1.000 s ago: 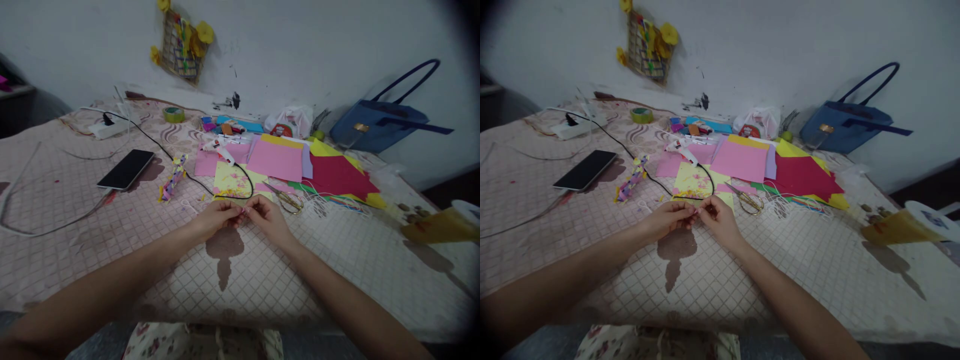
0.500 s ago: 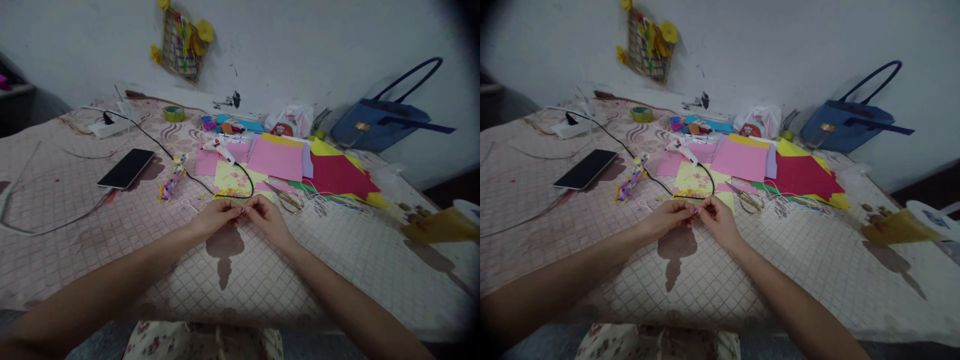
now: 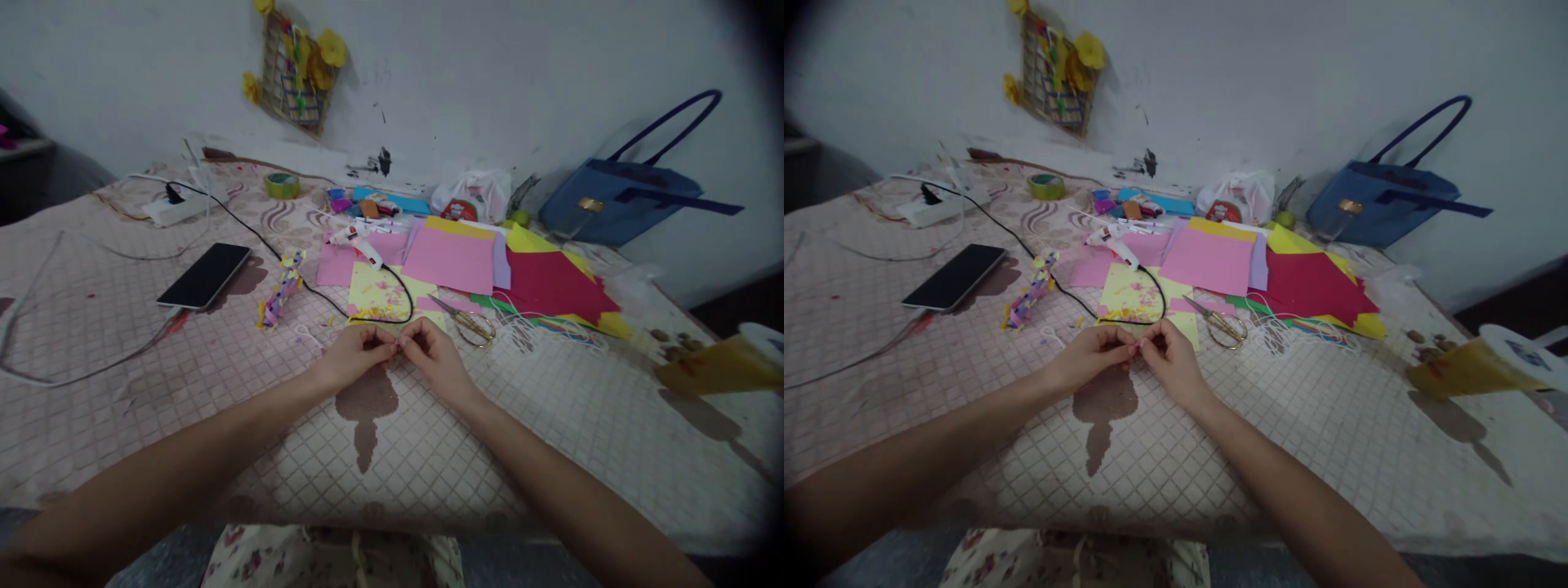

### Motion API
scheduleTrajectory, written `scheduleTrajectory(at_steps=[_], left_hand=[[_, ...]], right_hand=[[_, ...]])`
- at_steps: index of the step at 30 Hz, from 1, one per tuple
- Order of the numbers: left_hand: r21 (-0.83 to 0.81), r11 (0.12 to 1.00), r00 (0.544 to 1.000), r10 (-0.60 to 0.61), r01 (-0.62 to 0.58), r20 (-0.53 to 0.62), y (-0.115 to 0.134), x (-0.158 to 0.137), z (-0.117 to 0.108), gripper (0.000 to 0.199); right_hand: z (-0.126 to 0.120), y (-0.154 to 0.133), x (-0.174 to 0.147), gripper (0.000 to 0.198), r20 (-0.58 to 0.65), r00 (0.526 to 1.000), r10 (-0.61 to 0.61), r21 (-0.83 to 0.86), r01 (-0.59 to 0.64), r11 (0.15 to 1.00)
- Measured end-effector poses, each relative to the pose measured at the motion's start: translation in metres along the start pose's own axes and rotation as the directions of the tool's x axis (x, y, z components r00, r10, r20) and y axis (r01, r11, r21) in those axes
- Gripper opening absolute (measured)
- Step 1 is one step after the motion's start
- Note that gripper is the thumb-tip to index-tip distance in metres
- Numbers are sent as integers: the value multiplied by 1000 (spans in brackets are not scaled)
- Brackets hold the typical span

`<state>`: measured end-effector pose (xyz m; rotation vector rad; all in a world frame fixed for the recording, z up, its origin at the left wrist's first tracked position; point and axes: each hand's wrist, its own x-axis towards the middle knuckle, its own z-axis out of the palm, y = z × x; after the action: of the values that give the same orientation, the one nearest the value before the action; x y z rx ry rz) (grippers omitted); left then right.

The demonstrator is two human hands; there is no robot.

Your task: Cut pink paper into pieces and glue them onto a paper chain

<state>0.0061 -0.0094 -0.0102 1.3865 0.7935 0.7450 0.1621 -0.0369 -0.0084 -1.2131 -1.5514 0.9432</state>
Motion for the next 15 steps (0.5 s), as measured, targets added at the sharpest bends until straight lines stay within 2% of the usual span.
scheduleTrajectory(at_steps=[9, 15], left_hand=[[21, 1000, 998, -3, 5, -67, 3, -1, 3, 14], [26, 1000, 997, -10, 12, -72, 0, -1, 3, 13]], right_hand=[[4, 5, -1, 11, -20, 1000, 17, 6, -17, 1000], [6, 6, 1, 15, -20, 997, 72, 164, -68, 984]])
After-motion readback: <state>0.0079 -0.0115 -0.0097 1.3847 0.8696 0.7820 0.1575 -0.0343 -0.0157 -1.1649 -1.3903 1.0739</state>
